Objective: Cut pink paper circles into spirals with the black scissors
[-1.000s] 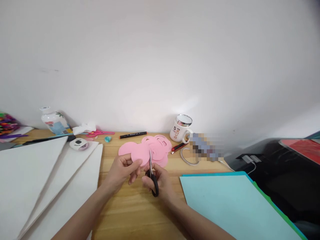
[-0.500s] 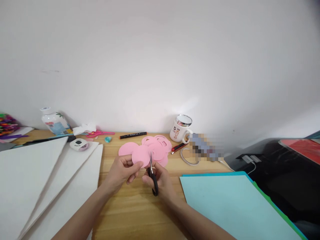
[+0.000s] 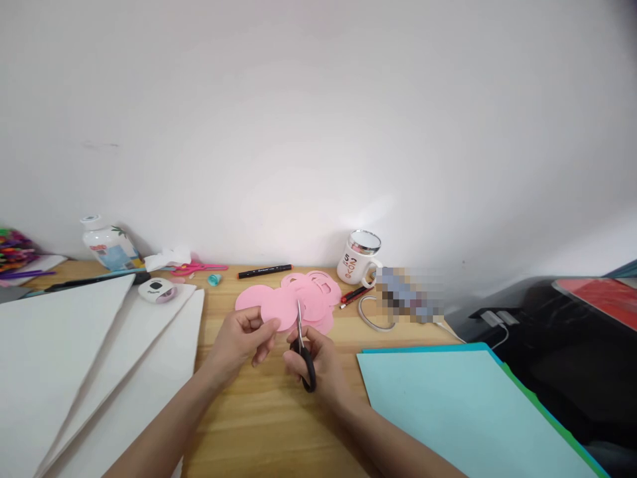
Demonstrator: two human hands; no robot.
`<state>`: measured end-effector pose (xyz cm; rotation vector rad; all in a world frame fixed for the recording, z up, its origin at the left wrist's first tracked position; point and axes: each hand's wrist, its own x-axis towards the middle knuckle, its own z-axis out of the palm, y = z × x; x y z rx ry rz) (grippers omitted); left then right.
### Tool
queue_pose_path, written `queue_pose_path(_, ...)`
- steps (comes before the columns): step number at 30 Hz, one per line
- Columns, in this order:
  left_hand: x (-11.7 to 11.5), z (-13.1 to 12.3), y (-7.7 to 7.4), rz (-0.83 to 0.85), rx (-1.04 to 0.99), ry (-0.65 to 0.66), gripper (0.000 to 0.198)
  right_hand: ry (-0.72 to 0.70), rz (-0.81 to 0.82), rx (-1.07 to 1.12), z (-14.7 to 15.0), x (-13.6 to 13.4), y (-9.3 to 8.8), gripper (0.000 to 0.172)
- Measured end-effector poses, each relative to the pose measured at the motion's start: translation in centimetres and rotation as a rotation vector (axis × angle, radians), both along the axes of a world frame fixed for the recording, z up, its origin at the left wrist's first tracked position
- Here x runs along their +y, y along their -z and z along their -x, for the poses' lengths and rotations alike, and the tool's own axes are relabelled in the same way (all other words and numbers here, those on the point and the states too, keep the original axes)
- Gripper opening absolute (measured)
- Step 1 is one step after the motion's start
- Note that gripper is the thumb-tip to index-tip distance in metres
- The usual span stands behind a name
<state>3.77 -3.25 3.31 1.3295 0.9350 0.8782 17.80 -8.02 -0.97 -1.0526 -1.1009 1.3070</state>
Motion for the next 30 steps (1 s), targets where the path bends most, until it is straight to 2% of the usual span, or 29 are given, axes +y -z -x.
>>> queue_pose_path(7,0.0,0.0,0.0,0.02,-0.001,0.002,0.029,-0.024,-0.046,0.027,0.3,-0.1,0.5,0.031)
queue_pose_path(12,0.0,0.2,0.0,0.024,0.043,0.048,0.023,-0.014,-0.07,0.065,0.1,0.1,0.2,0.037)
queue_pose_path(17,0.1,0.2,0.2,0.017,0.054,0.046,0.022,-0.018,-0.035,0.061,-0.1,0.1,-0.5,0.039)
queue_pose_path(23,0.1,0.2,0.4,-0.003,0.034,0.006,0.029,-0.006,-0.003,0.039,0.0,0.1,-0.2,0.038)
queue_pose_path(30,-0.1,0.1,-0.1,-0.016,0.017,0.022,0.029,-0.007,0.009,-0.004,0.1,-0.1,-0.2,0.037)
